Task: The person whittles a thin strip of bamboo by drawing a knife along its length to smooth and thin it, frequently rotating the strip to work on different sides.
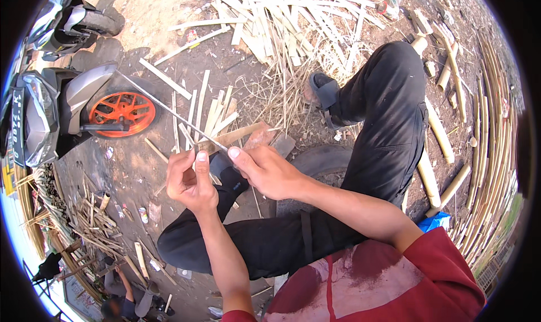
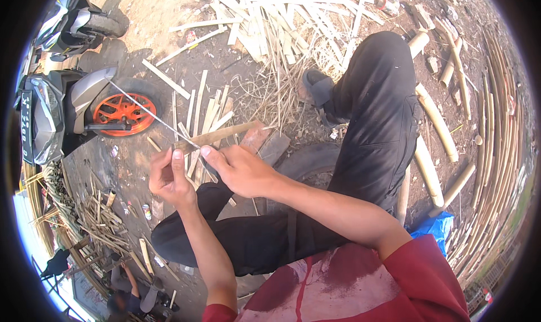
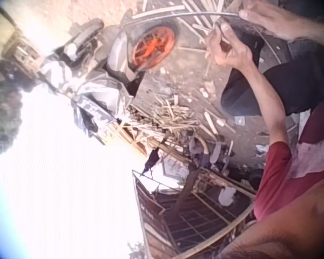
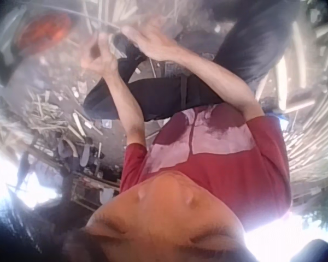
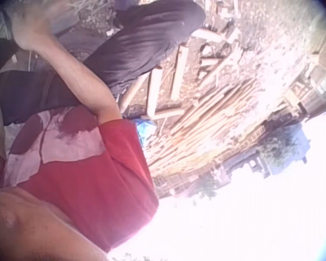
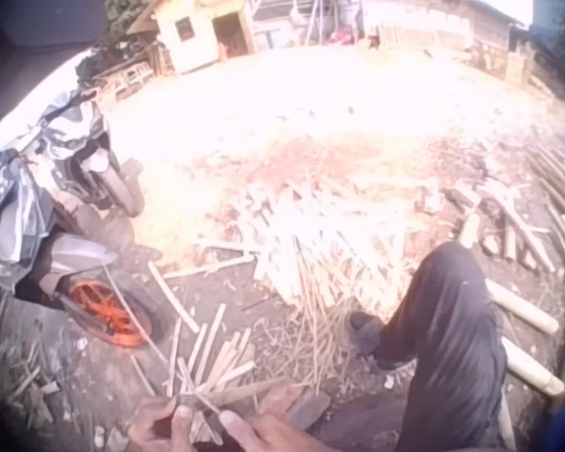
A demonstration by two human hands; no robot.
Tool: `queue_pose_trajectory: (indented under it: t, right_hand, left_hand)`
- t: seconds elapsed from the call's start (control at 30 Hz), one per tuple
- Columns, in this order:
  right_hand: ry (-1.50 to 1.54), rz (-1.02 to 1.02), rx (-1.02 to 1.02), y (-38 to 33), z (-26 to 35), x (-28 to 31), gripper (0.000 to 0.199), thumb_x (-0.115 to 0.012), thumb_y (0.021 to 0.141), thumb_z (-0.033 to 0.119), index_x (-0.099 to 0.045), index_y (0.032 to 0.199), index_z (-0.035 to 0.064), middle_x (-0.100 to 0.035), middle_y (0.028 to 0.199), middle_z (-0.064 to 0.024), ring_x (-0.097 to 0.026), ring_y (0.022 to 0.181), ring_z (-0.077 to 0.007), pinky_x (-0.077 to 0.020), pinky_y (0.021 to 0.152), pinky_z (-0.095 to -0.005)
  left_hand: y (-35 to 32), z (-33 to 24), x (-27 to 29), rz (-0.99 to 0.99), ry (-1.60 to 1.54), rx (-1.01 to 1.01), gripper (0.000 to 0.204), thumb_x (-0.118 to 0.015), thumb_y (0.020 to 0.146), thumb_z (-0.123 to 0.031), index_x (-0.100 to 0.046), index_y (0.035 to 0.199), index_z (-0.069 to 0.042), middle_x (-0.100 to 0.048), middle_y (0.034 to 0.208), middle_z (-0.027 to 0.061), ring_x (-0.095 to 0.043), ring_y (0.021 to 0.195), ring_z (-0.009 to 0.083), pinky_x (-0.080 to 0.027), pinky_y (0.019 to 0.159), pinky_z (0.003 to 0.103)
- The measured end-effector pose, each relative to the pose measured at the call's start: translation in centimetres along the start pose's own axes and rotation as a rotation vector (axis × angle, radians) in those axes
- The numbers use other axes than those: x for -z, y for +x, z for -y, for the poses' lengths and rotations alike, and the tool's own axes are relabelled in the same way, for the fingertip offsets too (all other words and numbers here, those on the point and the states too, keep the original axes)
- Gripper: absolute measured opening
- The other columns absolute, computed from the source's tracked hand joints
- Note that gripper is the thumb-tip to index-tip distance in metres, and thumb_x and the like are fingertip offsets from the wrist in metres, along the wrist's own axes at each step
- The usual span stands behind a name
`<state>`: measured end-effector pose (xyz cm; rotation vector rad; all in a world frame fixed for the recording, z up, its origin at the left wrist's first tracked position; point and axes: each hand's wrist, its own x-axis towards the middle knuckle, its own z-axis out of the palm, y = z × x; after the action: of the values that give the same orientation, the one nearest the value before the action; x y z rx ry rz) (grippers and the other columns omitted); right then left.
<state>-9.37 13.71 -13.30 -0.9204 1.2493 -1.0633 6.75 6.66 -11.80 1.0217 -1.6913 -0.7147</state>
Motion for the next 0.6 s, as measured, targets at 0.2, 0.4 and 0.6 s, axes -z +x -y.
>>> queue_pose_trajectory:
  t: [0.2,0.4,0.6]
  right_hand:
    - [-0.057,0.021,-0.222,-0.5,-2.7,1.6,0.075,-0.036,0.107,0.056,-0.053,0.071,-0.0082,-0.046,0.056,-0.0202,-0.048,0.056,-0.0326,-0.0416,0.061,-0.0498]
    - [-0.238,0.023,-0.491,-0.5,-9.4,2.6,0.080,-0.034,0.105,0.059,-0.061,0.076,-0.0103,-0.058,0.065,-0.0298,-0.063,0.068,-0.0407,-0.0450,0.069,-0.0552]
    - [-0.218,0.027,-0.273,1.3,-7.0,1.1,0.080,-0.036,0.105,0.057,-0.057,0.071,-0.0121,-0.056,0.065,-0.0323,-0.065,0.070,-0.0457,-0.0461,0.071,-0.0550]
  left_hand:
    - [-0.6,-0.2,-0.3,-0.014,0.130,-0.002,0.018,-0.073,0.092,0.000,-0.067,0.106,0.009,-0.068,0.102,0.0169,-0.068,0.085,0.0189,-0.057,0.074,0.029]
    - [-0.5,0.9,-0.3,-0.135,0.223,0.034,0.019,-0.071,0.095,-0.004,-0.066,0.109,0.008,-0.072,0.095,0.0147,-0.069,0.082,0.0163,-0.055,0.073,0.027]
    - [-0.1,0.6,-0.8,-0.239,0.303,0.065,0.019,-0.071,0.096,-0.009,-0.065,0.106,0.007,-0.072,0.089,0.0121,-0.067,0.077,0.0131,-0.052,0.070,0.025]
